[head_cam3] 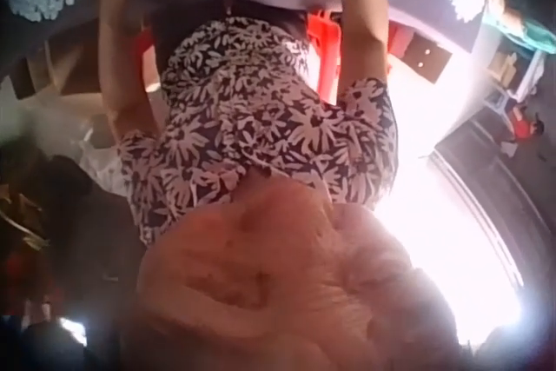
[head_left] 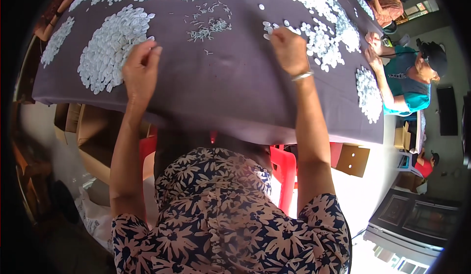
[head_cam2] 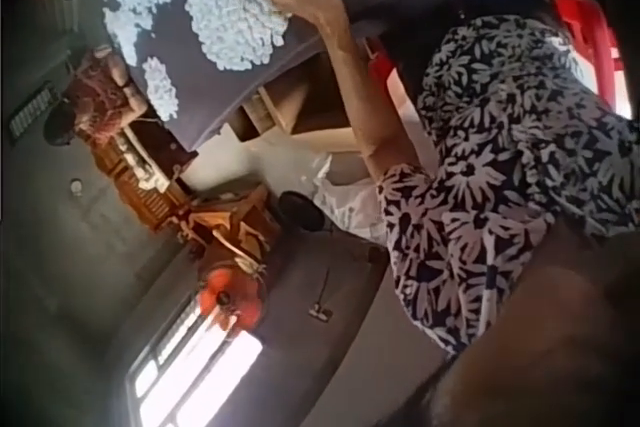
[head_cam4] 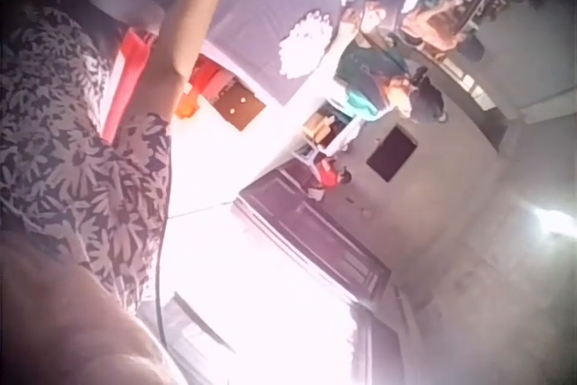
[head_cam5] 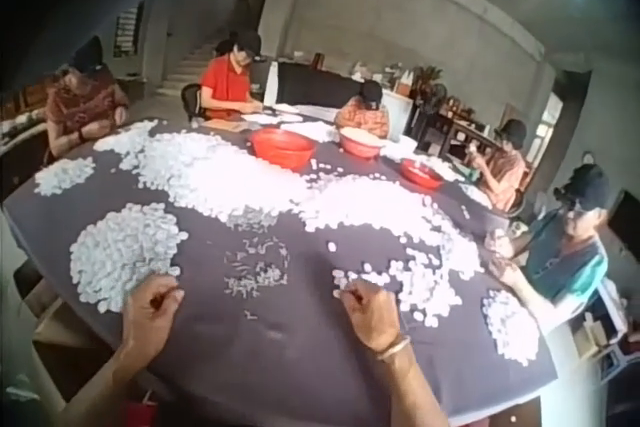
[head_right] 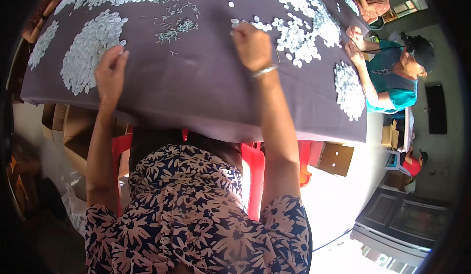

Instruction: The person assembles plastic fasteners by picking up plastic pieces and metal pins from the table, inserting the pins into the plastic pieces by hand, and placing the assembled items onto the table.

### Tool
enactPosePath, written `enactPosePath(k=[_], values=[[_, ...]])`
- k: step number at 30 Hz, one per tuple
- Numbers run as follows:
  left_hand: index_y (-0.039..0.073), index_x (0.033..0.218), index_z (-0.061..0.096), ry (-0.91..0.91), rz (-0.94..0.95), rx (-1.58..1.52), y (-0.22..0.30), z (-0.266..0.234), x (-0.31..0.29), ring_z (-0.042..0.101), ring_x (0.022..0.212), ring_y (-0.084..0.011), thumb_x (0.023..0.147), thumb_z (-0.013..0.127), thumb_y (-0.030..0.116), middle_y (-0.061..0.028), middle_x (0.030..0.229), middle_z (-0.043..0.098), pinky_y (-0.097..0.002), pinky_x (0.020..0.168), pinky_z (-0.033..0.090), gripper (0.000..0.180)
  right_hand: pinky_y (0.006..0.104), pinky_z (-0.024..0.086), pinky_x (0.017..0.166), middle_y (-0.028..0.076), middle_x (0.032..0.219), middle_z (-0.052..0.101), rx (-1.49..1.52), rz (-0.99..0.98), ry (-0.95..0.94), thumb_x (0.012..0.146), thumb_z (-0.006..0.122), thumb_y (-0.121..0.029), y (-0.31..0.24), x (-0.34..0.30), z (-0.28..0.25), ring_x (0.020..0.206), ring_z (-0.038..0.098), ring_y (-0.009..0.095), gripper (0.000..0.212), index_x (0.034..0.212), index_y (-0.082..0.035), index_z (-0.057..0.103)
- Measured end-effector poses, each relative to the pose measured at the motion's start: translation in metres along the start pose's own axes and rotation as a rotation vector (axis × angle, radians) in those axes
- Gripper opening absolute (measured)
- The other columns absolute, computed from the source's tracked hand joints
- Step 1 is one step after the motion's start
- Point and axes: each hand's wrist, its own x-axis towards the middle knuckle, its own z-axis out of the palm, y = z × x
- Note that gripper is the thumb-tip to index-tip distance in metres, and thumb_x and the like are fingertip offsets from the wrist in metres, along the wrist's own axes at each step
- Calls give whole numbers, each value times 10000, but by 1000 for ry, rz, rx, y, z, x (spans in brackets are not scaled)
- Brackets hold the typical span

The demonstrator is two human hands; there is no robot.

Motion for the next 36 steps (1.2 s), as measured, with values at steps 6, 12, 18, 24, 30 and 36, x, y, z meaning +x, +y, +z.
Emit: enactPosePath(k=[6,12,18,24,30,36], values=[[25,951,650,-262,-164,-291,17,19,-22,538,677,-72,810,682,39,-9,830,634,-218,620,447,145,315,471,581,90,638,636,-223,340,-257,779,705,-267,37,-12,-42,587,606,180,242,781,-29,659],[22,943,644,-310,-194,-311,17,25,-27,597,780,-94,805,677,36,-22,848,647,-238,708,471,142,298,466,577,61,630,607,-124,208,-215,770,725,-230,36,-11,-22,565,562,152,226,793,-32,619],[23,931,642,-327,-194,-281,17,23,-26,609,774,-108,804,675,44,-35,839,649,-255,706,480,133,274,465,578,48,655,610,30,112,-217,783,699,-109,20,-12,-11,582,562,122,118,825,-27,626],[22,917,638,-345,-189,-285,20,24,-26,574,694,-85,806,676,48,-28,798,637,-231,642,466,120,267,453,565,48,659,613,119,56,-330,808,639,-102,-11,0,-8,583,554,102,88,840,-20,641],[21,902,633,-352,-174,-328,17,25,-26,534,652,-59,808,677,41,-16,761,612,-215,601,439,106,273,426,575,45,646,552,96,-65,-374,833,591,-107,-16,16,-2,601,526,112,78,849,-30,587],[18,897,634,-300,-151,-410,18,23,-25,533,662,-57,812,672,23,-13,793,614,-209,599,437,93,231,426,559,18,694,611,493,221,-428,847,613,-109,-41,19,-1,596,521,75,105,881,-16,646]])
